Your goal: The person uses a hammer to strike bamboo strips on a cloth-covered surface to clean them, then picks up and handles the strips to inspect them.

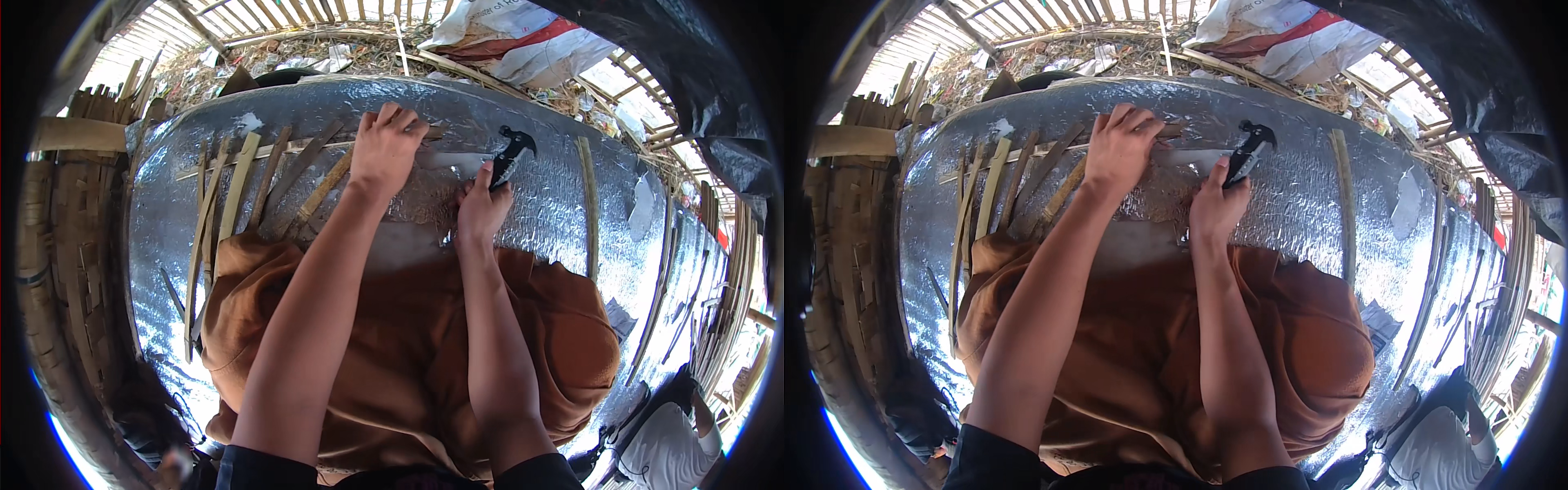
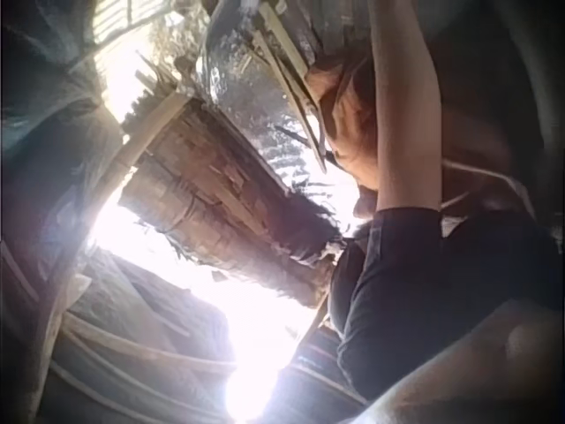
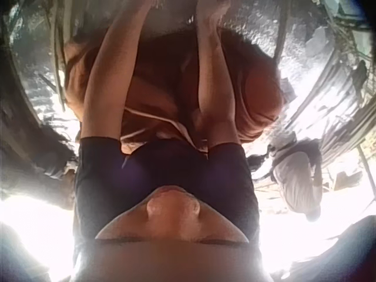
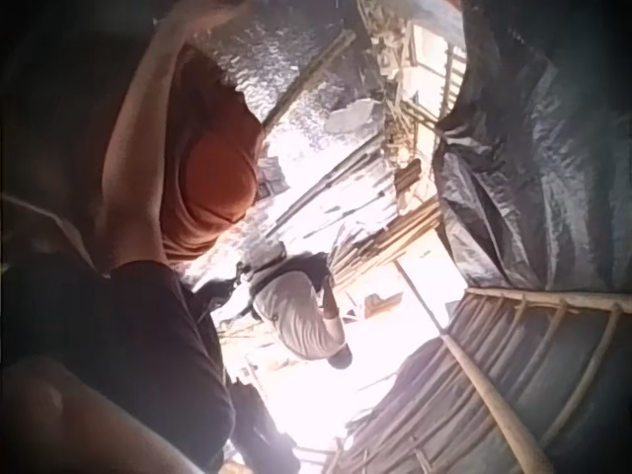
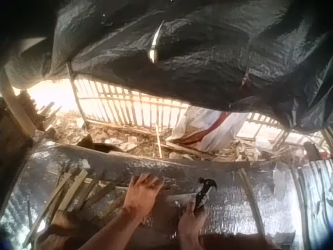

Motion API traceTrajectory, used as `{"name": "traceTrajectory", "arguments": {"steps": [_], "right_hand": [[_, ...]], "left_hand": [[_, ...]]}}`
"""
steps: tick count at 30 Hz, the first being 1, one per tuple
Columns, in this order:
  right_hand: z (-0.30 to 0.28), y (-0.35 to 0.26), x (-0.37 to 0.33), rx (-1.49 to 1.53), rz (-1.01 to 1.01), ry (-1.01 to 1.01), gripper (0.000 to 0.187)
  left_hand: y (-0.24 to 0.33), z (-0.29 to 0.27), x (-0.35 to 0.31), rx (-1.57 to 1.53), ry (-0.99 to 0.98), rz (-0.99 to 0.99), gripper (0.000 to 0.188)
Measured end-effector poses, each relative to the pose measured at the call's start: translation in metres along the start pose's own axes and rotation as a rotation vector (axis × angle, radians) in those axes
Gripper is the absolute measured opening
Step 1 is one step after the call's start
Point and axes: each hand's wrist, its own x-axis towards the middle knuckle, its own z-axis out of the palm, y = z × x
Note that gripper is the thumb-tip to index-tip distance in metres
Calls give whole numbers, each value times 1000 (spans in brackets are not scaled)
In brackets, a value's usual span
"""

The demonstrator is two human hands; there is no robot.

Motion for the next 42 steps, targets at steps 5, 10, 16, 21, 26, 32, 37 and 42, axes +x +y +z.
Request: {"name": "traceTrajectory", "arguments": {"steps": [5, 10, 16, 21, 26, 32, 37, 42], "right_hand": [[6, 14, 7, -319, -210, 55, 32], [7, -5, -2, -336, -163, 4, 29], [7, -17, -12, -416, -227, -22, 31], [3, -7, 0, -466, -258, -42, 33], [-26, -69, 5, -915, -230, -441, 35], [-14, -152, -8, -1119, 12, -759, 29], [50, -171, 18, -1557, 79, -1078, 36], [82, -181, 38, -1725, 231, -1133, 34]], "left_hand": [[-14, 1, 2, 98, 10, 293, 22], [-26, 15, -2, 177, 38, 438, 23], [-26, 15, -7, 316, 92, 525, 21], [-13, 8, -7, 378, -1, 469, 21], [-3, -1, -29, 252, 69, 205, 37], [-4, 1, -39, 319, 52, 85, 43], [-10, -14, -47, 195, 124, -127, 38], [2, -16, -66, 96, 39, -492, 33]]}}
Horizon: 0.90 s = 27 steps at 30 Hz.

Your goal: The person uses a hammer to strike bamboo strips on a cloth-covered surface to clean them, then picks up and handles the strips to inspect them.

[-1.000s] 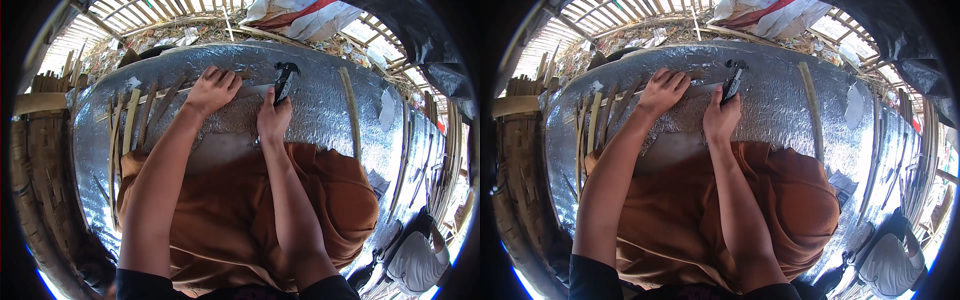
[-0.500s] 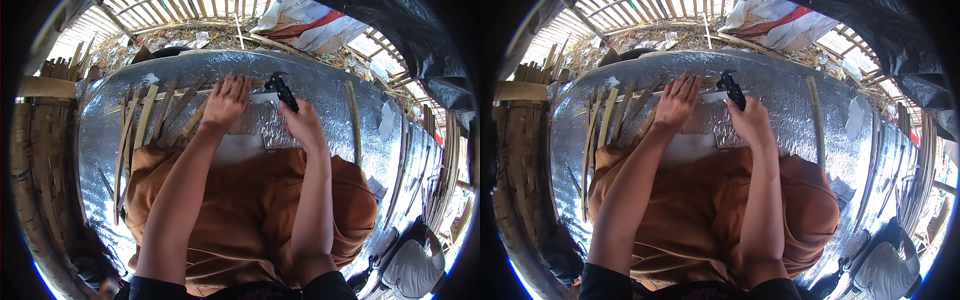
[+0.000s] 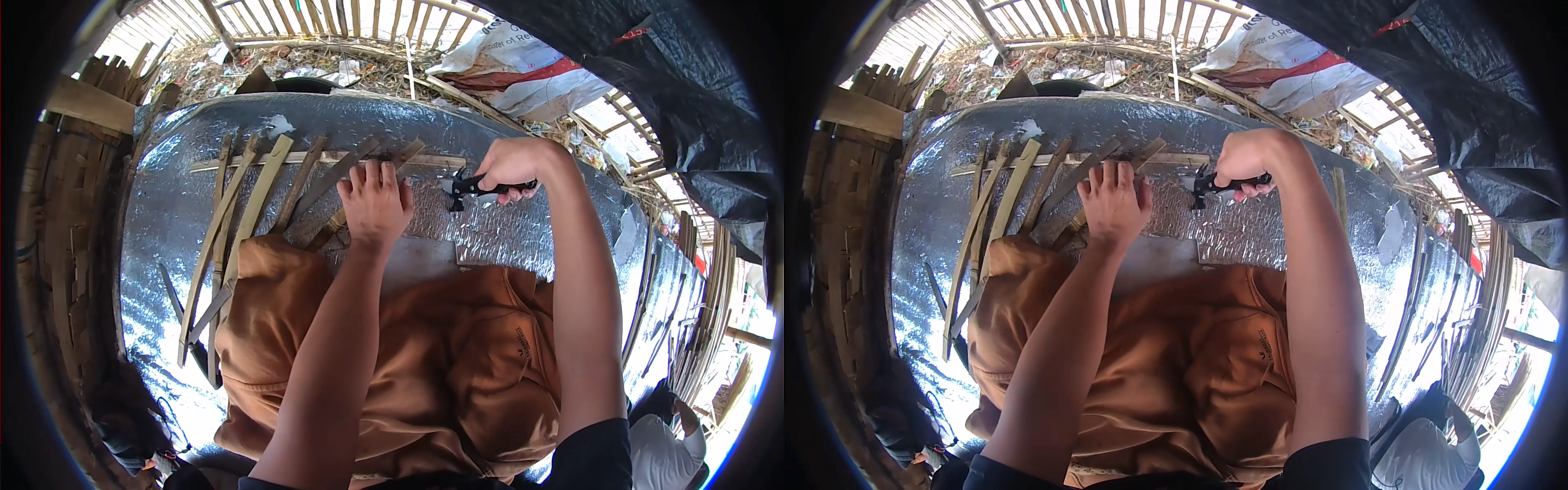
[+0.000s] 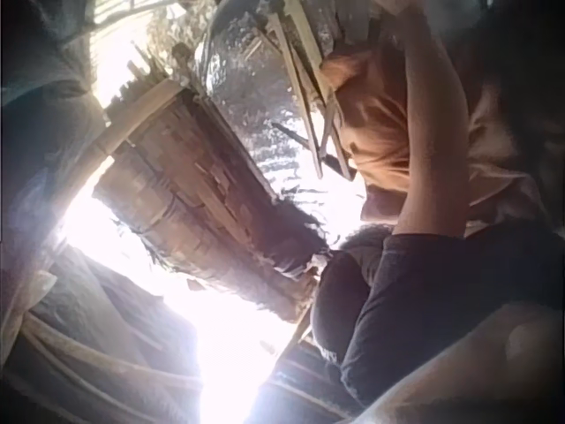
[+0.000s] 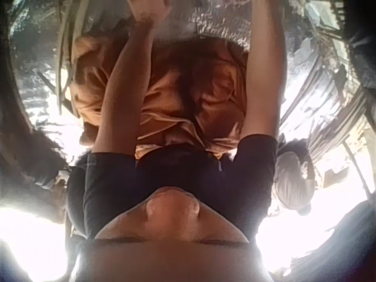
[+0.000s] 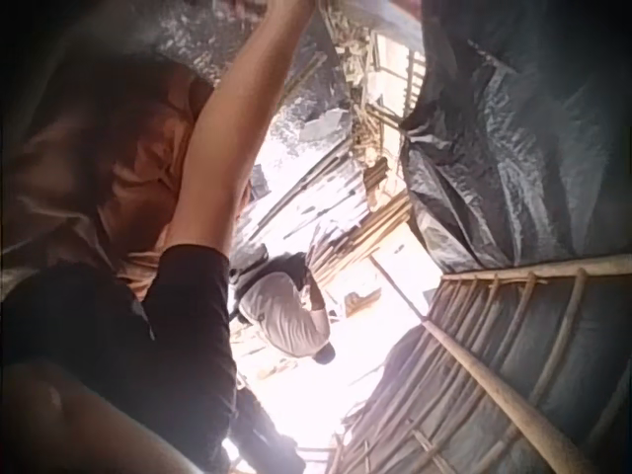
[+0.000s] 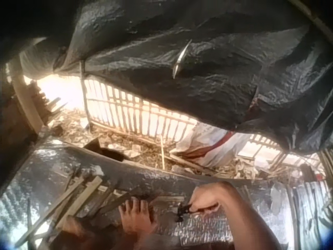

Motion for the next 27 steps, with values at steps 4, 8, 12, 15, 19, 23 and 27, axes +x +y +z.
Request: {"name": "traceTrajectory", "arguments": {"steps": [4, 8, 12, 15, 19, 23, 27], "right_hand": [[-11, -9, 15, -57, 95, -106, 32], [-25, -21, 28, -88, 120, -205, 20], [-38, -38, 37, -171, 184, -257, 21], [-48, -48, 47, -232, 272, -352, 29], [-52, -58, 54, -205, 244, -291, 25], [-59, -64, 59, -180, 258, -276, 26], [-61, -63, 53, -179, 232, -210, 23]], "left_hand": [[-1, 0, 0, 12, 33, -3, 34], [-3, 4, 0, 11, 62, 11, 33], [0, 1, 3, 11, 34, -1, 32], [1, 2, 3, 3, 28, -5, 32], [0, 2, 2, 8, 33, -9, 33], [1, 2, 3, 2, 32, -12, 33], [1, 2, 4, -29, 12, -27, 33]]}}
